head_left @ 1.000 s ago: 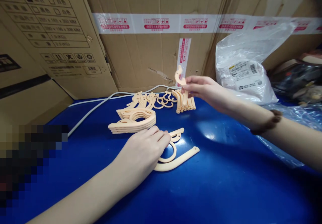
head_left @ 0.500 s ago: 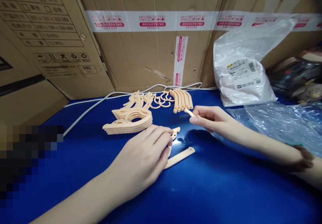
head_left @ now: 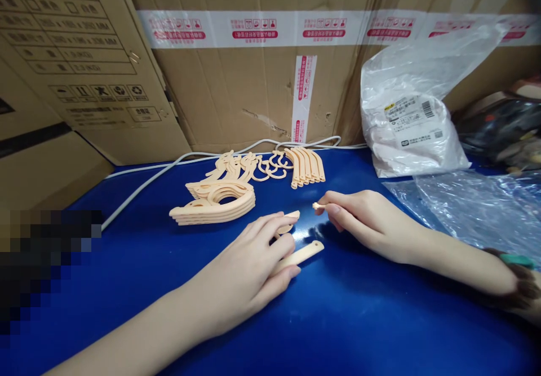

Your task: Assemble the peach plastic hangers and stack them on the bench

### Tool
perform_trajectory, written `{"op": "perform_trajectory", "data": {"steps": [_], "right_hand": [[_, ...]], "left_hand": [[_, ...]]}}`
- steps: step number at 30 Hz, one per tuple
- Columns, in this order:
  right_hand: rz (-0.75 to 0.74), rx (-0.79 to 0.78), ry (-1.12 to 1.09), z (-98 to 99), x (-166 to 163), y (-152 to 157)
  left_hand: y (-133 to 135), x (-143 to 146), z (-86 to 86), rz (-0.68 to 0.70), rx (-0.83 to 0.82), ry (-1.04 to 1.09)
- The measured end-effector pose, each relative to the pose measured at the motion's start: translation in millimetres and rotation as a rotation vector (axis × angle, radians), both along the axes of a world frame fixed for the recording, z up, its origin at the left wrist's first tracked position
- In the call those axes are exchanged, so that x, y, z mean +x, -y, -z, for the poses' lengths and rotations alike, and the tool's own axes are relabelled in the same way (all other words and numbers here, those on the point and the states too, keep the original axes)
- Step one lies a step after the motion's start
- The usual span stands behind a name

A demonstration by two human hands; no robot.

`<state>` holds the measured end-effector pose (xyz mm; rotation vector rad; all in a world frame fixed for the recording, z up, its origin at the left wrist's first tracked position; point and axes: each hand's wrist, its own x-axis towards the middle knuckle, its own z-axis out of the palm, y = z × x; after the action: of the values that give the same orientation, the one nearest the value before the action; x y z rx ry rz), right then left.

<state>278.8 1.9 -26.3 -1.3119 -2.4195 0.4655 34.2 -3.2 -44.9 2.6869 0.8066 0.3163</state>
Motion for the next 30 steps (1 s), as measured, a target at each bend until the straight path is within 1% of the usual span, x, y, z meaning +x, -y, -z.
{"op": "perform_trajectory", "data": {"steps": [6, 12, 19, 23, 30], "right_hand": [[-0.027, -0.054, 0.032, 0.0, -1.7, 2.8], [-0.025, -0.107, 0.045, 0.2, -6.3, 5.5], [-0.097, -0.155, -0.02, 1.9, -6.8, 4.8], [-0.123, -0.172, -0.057, 2.6, -7.2, 3.3], [-0.136, -0.221, -0.112, 1.6, -7.6, 4.0]], "left_hand": [[-6.4, -3.1, 2.5, -0.042, -0.017, 0.087], [-6.8, -3.2, 2.2, -0.052, -0.042, 0.118], [-6.4, -3.1, 3.4, -0.041, -0.042, 0.14], [-7.1, -2.4, 3.3, -0.05, -0.056, 0.13], [-6.7, -2.6, 4.0, -0.027, -0.019, 0.064]]}}
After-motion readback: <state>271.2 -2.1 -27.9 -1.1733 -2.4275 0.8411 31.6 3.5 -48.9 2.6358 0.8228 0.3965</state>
